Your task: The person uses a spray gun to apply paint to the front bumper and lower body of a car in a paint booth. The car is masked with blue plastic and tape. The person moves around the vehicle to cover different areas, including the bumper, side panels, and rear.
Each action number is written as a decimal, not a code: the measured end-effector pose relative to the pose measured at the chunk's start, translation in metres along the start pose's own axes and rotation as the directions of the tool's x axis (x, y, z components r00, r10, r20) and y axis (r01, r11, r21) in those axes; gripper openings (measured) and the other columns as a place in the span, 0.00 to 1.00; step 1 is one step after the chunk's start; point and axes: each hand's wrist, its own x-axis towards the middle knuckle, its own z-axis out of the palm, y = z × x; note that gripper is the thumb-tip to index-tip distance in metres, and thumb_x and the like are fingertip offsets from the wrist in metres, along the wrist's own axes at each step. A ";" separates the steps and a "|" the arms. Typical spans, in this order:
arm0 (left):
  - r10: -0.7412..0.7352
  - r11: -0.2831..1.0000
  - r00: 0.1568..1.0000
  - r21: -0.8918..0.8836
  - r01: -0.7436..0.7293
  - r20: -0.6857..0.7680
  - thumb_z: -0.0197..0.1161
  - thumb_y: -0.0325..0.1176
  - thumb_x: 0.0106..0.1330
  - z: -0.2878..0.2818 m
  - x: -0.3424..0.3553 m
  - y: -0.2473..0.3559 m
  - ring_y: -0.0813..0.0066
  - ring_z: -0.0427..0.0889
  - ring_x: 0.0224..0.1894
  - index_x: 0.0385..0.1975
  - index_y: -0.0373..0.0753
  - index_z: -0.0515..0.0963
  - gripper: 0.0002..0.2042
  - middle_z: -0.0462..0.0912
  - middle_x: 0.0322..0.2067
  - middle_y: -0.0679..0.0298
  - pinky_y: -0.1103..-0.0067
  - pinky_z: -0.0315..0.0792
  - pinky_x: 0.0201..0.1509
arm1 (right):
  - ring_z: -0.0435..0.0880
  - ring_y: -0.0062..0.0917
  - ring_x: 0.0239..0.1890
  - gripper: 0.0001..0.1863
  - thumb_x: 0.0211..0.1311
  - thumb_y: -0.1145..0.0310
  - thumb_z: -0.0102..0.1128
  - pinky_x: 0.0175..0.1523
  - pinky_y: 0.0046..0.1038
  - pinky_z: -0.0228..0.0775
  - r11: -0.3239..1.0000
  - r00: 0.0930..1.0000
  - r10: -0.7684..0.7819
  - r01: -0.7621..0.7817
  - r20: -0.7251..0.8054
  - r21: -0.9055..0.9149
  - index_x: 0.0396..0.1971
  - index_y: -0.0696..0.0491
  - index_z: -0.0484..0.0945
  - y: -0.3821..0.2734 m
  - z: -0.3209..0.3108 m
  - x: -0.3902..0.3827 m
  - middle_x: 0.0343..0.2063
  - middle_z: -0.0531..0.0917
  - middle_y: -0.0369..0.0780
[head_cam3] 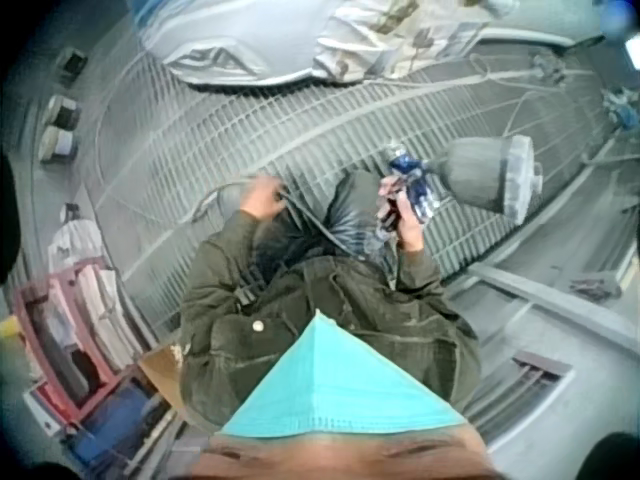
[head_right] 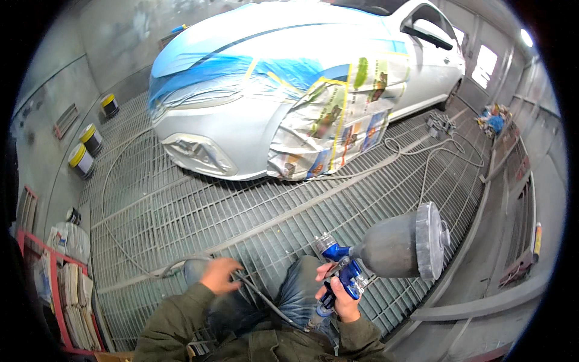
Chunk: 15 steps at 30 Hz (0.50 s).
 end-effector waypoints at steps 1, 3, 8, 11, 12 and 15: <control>0.141 0.956 0.989 -0.267 -0.124 0.045 0.72 0.40 0.55 0.009 0.009 0.025 0.56 0.77 0.53 0.46 0.39 0.80 0.20 0.80 0.48 0.56 0.64 0.71 0.58 | 0.79 0.29 0.45 0.27 0.64 0.59 0.61 0.31 0.30 0.83 1.000 1.000 0.010 -0.010 0.000 0.004 0.54 0.63 0.69 -0.002 0.004 0.003 0.47 0.77 0.47; 0.261 0.723 0.955 -0.684 -0.095 0.143 0.70 0.42 0.61 0.007 0.022 0.091 0.64 0.81 0.51 0.50 0.39 0.79 0.20 0.82 0.48 0.57 0.72 0.76 0.51 | 0.78 0.36 0.54 0.31 0.65 0.57 0.61 0.35 0.32 0.83 0.999 0.999 -0.041 0.041 0.023 -0.016 0.60 0.63 0.65 -0.012 0.019 0.009 0.54 0.76 0.48; 0.278 0.143 0.953 -0.986 0.084 0.122 0.72 0.33 0.61 0.070 0.042 0.153 0.78 0.81 0.50 0.50 0.29 0.77 0.20 0.84 0.46 0.58 0.77 0.76 0.54 | 0.71 0.44 0.64 0.41 0.67 0.46 0.55 0.69 0.53 0.57 0.968 0.981 -0.130 0.158 0.146 -0.196 0.67 0.62 0.57 -0.010 0.034 0.015 0.63 0.68 0.51; 0.216 0.179 0.972 -0.982 0.058 0.097 0.71 0.29 0.61 0.074 0.046 0.162 0.83 0.79 0.44 0.44 0.27 0.77 0.15 0.84 0.38 0.62 0.78 0.75 0.51 | 0.76 0.42 0.60 0.38 0.68 0.47 0.55 0.67 0.43 0.61 0.978 0.986 -0.152 0.159 0.065 -0.132 0.65 0.62 0.59 -0.002 0.024 0.011 0.60 0.72 0.51; 0.188 0.193 0.978 -0.980 0.047 0.084 0.70 0.27 0.61 0.075 0.043 0.162 0.83 0.78 0.41 0.43 0.28 0.77 0.14 0.83 0.37 0.65 0.79 0.75 0.48 | 0.76 0.41 0.60 0.38 0.69 0.48 0.54 0.67 0.43 0.60 0.982 0.992 -0.116 0.121 0.044 -0.143 0.65 0.62 0.59 0.000 0.021 0.010 0.60 0.72 0.51; 0.142 0.082 0.989 -0.996 0.032 0.044 0.71 0.29 0.61 0.086 0.034 0.155 0.83 0.78 0.36 0.44 0.29 0.79 0.14 0.84 0.34 0.64 0.79 0.74 0.43 | 0.73 0.39 0.62 0.39 0.70 0.44 0.50 0.55 0.37 0.75 0.980 0.997 -0.052 0.061 0.052 -0.190 0.66 0.62 0.57 0.006 0.028 0.012 0.62 0.70 0.51</control>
